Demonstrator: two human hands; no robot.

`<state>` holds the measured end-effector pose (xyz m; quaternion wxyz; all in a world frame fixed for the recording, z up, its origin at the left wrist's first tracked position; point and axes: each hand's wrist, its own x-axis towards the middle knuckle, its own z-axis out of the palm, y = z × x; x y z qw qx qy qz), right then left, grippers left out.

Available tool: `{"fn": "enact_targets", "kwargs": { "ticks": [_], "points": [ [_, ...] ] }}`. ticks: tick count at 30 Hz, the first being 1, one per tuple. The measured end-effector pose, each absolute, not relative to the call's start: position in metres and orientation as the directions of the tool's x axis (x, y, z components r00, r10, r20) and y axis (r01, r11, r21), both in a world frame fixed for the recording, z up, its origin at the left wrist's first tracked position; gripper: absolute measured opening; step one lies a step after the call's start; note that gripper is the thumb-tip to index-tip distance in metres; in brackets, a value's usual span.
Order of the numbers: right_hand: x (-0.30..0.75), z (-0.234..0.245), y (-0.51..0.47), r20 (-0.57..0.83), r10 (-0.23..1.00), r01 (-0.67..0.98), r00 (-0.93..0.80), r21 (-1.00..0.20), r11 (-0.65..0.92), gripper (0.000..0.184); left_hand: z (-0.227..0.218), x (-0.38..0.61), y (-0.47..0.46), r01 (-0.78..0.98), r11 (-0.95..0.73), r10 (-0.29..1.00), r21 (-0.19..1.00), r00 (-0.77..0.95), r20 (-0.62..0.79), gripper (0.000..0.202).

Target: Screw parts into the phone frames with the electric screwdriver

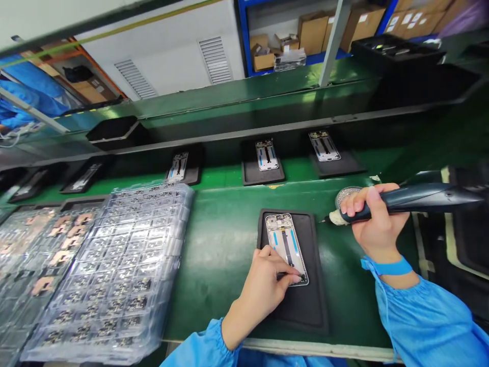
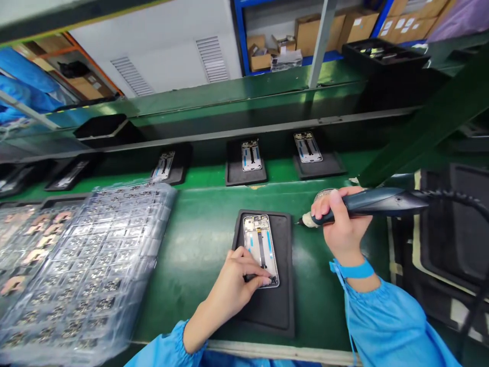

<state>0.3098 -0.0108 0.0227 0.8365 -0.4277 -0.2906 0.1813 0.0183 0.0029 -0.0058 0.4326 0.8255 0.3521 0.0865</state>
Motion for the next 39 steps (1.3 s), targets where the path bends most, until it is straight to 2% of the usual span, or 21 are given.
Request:
{"fn": "enact_targets", "kwargs": {
  "ticks": [6, 11, 14, 17, 20, 22, 28, 33, 39],
  "points": [
    [0.313, 0.023, -0.011, 0.333, 0.54, -0.037, 0.773, -0.826, 0.562, 0.051, -0.014, 0.015, -0.002, 0.453, -0.493, 0.679, 0.743, 0.734, 0.003, 0.012],
    [0.311, 0.025, -0.012, 0.334, 0.542, -0.031, 0.771, -0.831, 0.556, 0.05, -0.013, 0.01, -0.001, 0.484, -0.584, 0.664, 0.652, 0.746, 0.04, 0.015],
    [0.316, 0.031, -0.015, 0.352, 0.521, -0.011, 0.778, -0.821, 0.57, 0.048, -0.016, 0.003, 0.002, 0.558, -0.616, 0.7, 0.556, 0.712, 0.062, 0.045],
    [0.332, 0.044, -0.016, 0.431, 0.437, 0.103, 0.789, -0.795, 0.598, 0.049, -0.025, 0.0, 0.012, 0.535, -0.633, 0.69, 0.559, 0.718, 0.094, 0.072],
    [0.354, 0.058, -0.009, 0.527, 0.349, 0.259, 0.775, -0.768, 0.585, 0.05, -0.033, 0.012, 0.029, 0.429, -0.672, 0.62, 0.603, 0.771, 0.143, 0.07],
    [0.366, 0.063, -0.003, 0.541, 0.349, 0.303, 0.766, -0.781, 0.546, 0.052, -0.035, 0.028, 0.041, 0.378, -0.687, 0.585, 0.621, 0.794, 0.163, 0.066],
    [0.376, 0.048, 0.0, 0.442, 0.432, 0.245, 0.786, -0.865, 0.438, 0.061, -0.025, 0.064, 0.067, 0.37, -0.664, 0.563, 0.65, 0.819, 0.109, 0.068],
    [0.376, 0.039, -0.01, 0.45, 0.442, 0.239, 0.776, -0.858, 0.455, 0.059, -0.02, 0.063, 0.069, 0.365, -0.619, 0.554, 0.696, 0.83, 0.057, 0.069],
    [0.38, 0.033, -0.009, 0.446, 0.459, 0.256, 0.768, -0.871, 0.418, 0.061, -0.024, 0.063, 0.068, 0.365, -0.609, 0.57, 0.704, 0.819, 0.068, 0.065]
  ]
}}
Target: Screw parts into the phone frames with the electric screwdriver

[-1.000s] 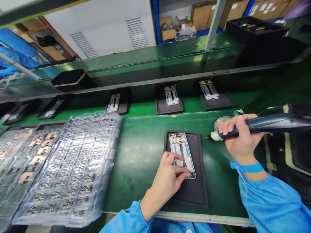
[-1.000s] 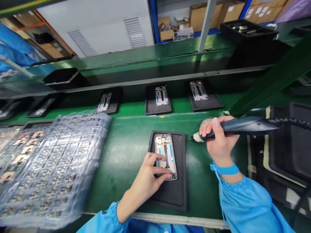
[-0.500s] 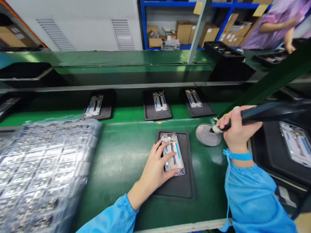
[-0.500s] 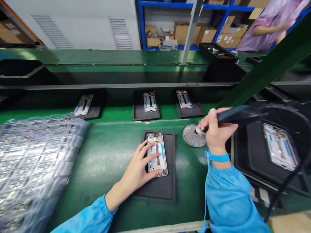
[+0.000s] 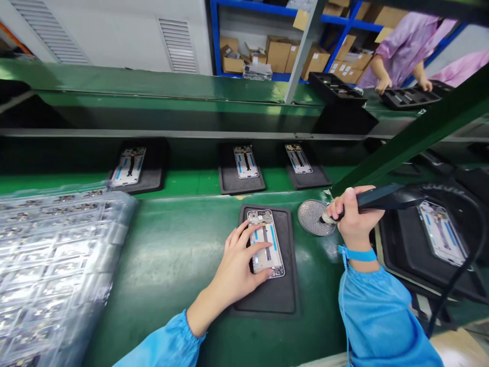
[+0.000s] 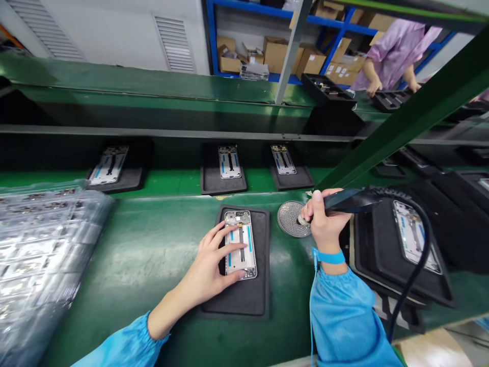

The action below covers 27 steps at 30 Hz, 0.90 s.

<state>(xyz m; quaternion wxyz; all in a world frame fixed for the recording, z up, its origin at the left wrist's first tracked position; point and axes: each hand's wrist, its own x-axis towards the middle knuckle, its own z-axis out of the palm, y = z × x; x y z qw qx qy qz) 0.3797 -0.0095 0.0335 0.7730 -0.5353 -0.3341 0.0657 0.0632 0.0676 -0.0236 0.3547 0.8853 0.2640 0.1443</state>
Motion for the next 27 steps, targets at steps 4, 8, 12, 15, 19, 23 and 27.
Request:
{"fn": "enact_targets", "kwargs": {
  "ticks": [4, 8, 12, 15, 19, 23, 27],
  "points": [
    [0.381, 0.031, -0.009, 0.439, 0.475, 0.262, 0.763, -0.881, 0.394, 0.063, -0.023, 0.064, 0.068, 0.365, -0.605, 0.565, 0.708, 0.823, 0.059, 0.065],
    [0.383, 0.032, -0.01, 0.424, 0.483, 0.264, 0.767, -0.893, 0.365, 0.065, -0.02, 0.064, 0.068, 0.355, -0.617, 0.558, 0.702, 0.827, 0.073, 0.063],
    [0.384, 0.033, -0.012, 0.421, 0.487, 0.261, 0.765, -0.894, 0.363, 0.066, -0.018, 0.064, 0.067, 0.354, -0.622, 0.557, 0.699, 0.827, 0.076, 0.062],
    [0.384, 0.032, -0.012, 0.421, 0.496, 0.259, 0.759, -0.895, 0.364, 0.067, -0.018, 0.065, 0.066, 0.348, -0.627, 0.552, 0.697, 0.83, 0.082, 0.061],
    [0.385, 0.033, -0.009, 0.423, 0.491, 0.263, 0.761, -0.894, 0.362, 0.07, -0.017, 0.065, 0.066, 0.352, -0.619, 0.551, 0.702, 0.832, 0.069, 0.059],
    [0.379, 0.046, -0.013, 0.434, 0.485, 0.279, 0.76, -0.891, 0.359, 0.068, -0.013, 0.065, 0.067, 0.339, -0.619, 0.532, 0.708, 0.845, 0.06, 0.062],
    [0.346, 0.064, -0.03, 0.489, 0.503, 0.222, 0.713, -0.837, 0.5, 0.056, -0.01, 0.069, 0.064, 0.336, -0.596, 0.53, 0.729, 0.847, 0.043, 0.063]
  ]
}}
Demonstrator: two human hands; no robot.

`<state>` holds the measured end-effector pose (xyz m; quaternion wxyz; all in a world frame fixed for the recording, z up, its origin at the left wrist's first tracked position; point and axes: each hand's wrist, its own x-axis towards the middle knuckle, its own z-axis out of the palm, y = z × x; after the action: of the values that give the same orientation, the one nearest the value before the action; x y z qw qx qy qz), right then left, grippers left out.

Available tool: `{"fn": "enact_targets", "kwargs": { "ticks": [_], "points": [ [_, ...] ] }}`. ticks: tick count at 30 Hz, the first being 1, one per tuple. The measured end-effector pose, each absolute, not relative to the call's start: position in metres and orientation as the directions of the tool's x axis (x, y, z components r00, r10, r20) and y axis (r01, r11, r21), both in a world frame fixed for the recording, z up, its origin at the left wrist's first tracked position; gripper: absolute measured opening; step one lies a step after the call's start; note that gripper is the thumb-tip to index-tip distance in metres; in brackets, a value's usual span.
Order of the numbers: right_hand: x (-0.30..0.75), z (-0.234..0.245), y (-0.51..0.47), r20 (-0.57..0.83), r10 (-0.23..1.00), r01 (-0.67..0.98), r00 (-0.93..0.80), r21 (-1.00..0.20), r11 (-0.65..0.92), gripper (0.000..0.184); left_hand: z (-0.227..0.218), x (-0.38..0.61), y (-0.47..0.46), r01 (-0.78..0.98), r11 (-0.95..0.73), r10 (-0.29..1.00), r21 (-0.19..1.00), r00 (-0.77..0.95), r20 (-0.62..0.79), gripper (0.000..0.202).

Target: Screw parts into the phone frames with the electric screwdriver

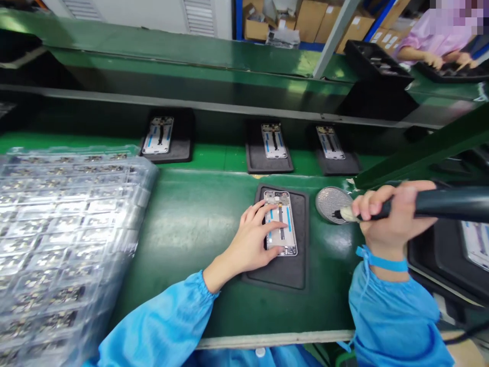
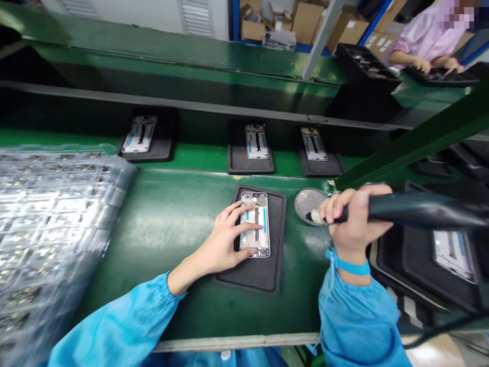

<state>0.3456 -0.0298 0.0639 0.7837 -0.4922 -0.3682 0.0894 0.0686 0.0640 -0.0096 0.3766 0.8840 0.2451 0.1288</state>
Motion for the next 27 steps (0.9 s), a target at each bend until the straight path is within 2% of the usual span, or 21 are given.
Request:
{"fn": "enact_targets", "kwargs": {
  "ticks": [4, 7, 14, 23, 25, 27],
  "points": [
    [0.292, 0.067, -0.047, 0.458, 0.746, -0.032, 0.484, -0.842, 0.538, 0.038, -0.01, 0.073, 0.062, 0.334, -0.559, 0.537, 0.759, 0.843, 0.025, 0.061],
    [0.263, 0.061, -0.051, 0.443, 0.827, -0.146, 0.345, -0.845, 0.514, 0.029, -0.011, 0.074, 0.061, 0.322, -0.55, 0.539, 0.77, 0.842, 0.032, 0.06],
    [0.257, 0.051, -0.049, 0.42, 0.872, -0.229, 0.251, -0.849, 0.475, 0.018, -0.01, 0.074, 0.06, 0.296, -0.544, 0.533, 0.785, 0.845, 0.051, 0.057],
    [0.251, 0.049, -0.054, 0.414, 0.88, -0.222, 0.234, -0.858, 0.463, 0.015, -0.014, 0.074, 0.059, 0.254, -0.554, 0.521, 0.793, 0.849, 0.092, 0.052],
    [0.251, 0.049, -0.055, 0.404, 0.89, -0.229, 0.209, -0.865, 0.446, 0.013, -0.011, 0.071, 0.058, 0.263, -0.56, 0.564, 0.786, 0.816, 0.129, 0.054],
    [0.252, 0.048, -0.057, 0.39, 0.901, -0.226, 0.189, -0.876, 0.426, 0.013, -0.004, 0.07, 0.058, 0.39, -0.54, 0.693, 0.746, 0.709, 0.13, 0.057]
  ]
}}
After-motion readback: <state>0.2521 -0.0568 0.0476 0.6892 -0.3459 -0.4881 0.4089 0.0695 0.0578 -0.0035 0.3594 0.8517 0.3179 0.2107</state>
